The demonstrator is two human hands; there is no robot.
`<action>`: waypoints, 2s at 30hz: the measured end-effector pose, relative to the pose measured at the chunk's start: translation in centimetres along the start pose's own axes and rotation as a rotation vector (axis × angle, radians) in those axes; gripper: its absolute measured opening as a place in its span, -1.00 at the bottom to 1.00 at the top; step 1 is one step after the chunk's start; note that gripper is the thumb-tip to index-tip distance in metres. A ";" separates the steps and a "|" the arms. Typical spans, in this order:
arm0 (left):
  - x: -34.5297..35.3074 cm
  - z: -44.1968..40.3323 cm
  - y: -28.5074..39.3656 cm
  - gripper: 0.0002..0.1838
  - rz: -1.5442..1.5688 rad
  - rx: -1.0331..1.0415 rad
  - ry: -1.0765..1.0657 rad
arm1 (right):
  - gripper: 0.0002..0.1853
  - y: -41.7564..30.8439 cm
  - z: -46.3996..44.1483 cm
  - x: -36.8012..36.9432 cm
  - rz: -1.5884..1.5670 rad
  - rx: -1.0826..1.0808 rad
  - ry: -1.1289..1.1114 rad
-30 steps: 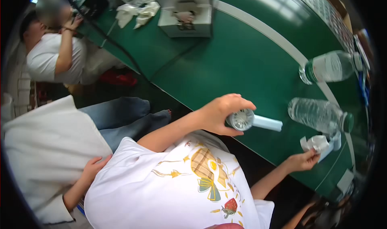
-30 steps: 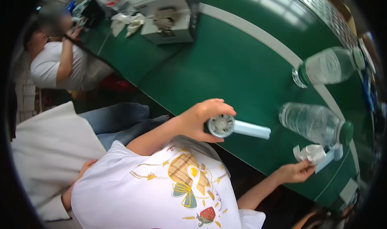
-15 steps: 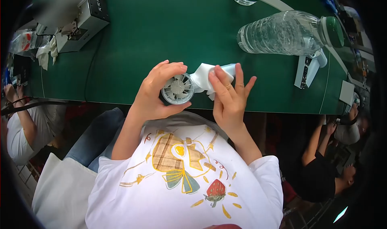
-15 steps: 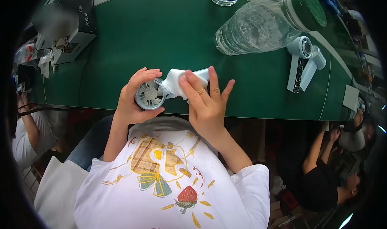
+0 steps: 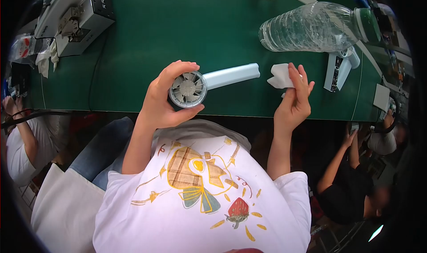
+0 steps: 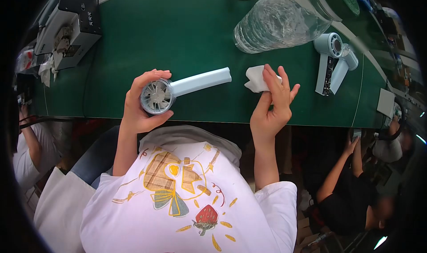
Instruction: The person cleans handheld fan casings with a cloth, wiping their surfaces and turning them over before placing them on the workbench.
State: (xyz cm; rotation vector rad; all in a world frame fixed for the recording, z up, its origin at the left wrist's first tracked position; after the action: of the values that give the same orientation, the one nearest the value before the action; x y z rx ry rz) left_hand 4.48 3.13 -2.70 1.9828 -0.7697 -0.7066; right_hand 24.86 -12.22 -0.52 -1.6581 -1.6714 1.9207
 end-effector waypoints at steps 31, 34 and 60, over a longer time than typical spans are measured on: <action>1.2 2.0 2.5 -0.37 -0.577 0.499 -0.252 | -0.69 -4.8 3.4 4.0 0.062 -0.279 -0.137; 1.3 2.2 2.7 -0.37 -0.608 0.516 -0.275 | -0.72 -5.3 3.0 3.6 0.172 -0.255 -0.097; 3.0 -1.4 5.2 -0.52 -0.120 0.663 -0.560 | -0.73 -3.2 3.1 -0.5 -0.078 0.433 -1.351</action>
State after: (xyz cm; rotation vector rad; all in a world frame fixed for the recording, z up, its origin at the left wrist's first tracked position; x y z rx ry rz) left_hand 6.17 -0.56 1.89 2.4606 -1.3582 -1.2242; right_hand 20.99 -13.29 1.60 0.0295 -1.2116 3.2668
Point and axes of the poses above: each hand's wrist, its own z-axis away from the middle knuckle, its own x-axis out of the palm, y = z × x, the point moved 5 cm from there along -z, towards the middle knuckle, and after that the axes turned 14 degrees about x, right-handed, at the moved point
